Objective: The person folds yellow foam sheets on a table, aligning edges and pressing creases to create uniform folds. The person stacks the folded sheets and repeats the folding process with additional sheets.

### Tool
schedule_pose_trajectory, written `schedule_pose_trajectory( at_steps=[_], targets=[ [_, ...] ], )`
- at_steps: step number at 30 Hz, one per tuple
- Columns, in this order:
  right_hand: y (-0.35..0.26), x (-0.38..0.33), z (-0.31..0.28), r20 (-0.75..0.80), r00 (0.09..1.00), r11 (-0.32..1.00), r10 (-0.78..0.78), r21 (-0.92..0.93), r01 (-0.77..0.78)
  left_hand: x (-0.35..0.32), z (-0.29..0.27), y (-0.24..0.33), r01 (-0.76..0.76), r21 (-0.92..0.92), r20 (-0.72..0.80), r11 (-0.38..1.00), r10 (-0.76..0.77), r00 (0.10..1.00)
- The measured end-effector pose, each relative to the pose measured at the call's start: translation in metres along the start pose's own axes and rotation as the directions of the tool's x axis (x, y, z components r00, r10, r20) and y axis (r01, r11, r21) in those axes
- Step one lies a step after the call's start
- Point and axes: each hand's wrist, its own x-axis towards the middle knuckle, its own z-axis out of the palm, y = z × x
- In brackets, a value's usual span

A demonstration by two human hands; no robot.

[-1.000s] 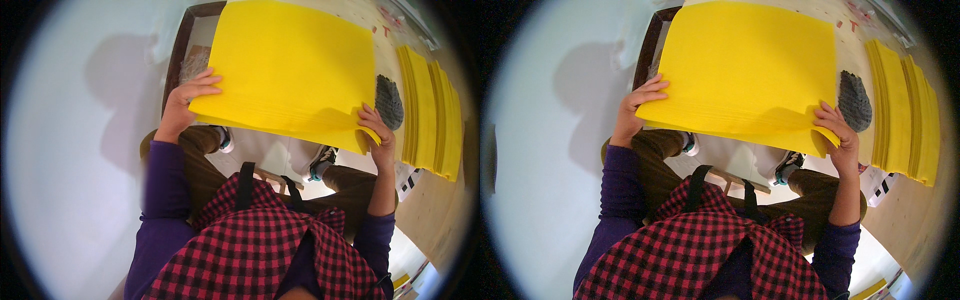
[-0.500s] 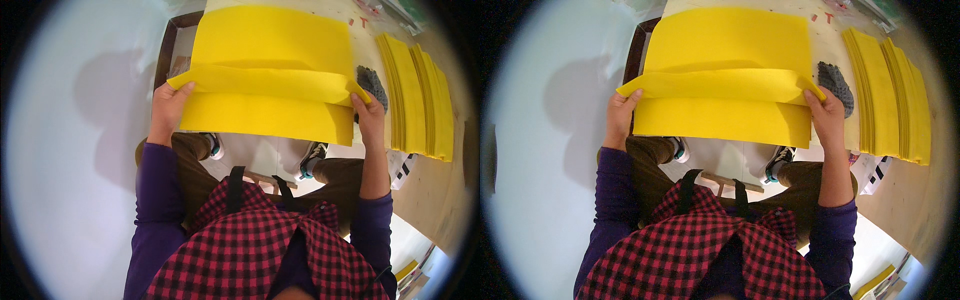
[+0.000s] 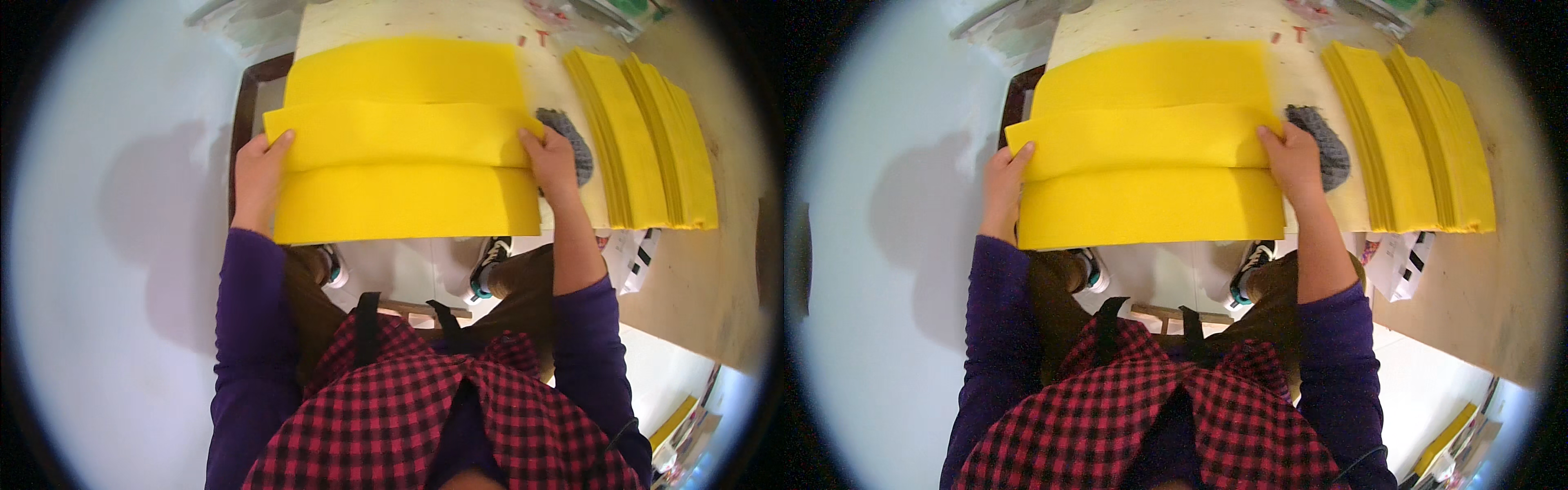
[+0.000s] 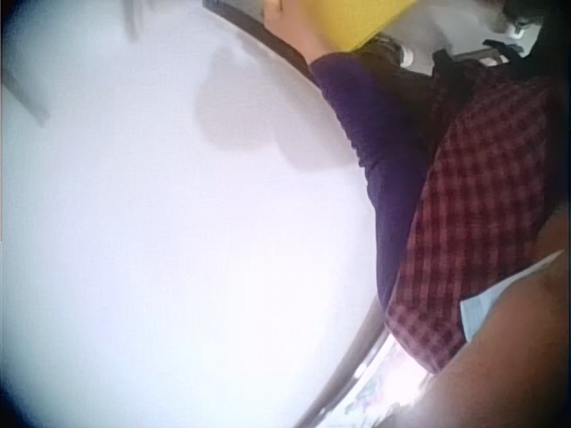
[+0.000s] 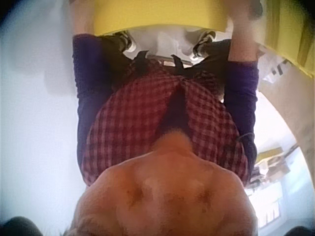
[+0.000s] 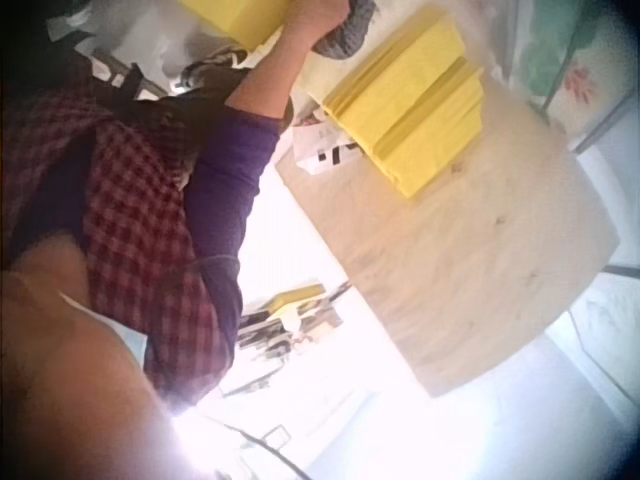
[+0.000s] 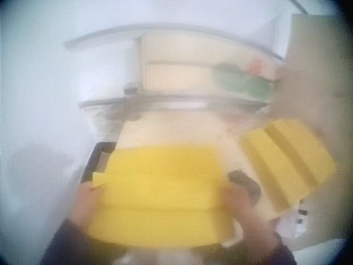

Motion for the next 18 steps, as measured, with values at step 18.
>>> schedule_pose_trajectory(
  at_steps=[18],
  targets=[
    [0.053, 0.018, -0.073, -0.229, 0.974, 0.762, 0.001, -0.630, -0.149, 0.004, 0.001, -0.009, 0.066, -0.141, 0.027, 0.988, -0.062, 0.998]
  ],
)
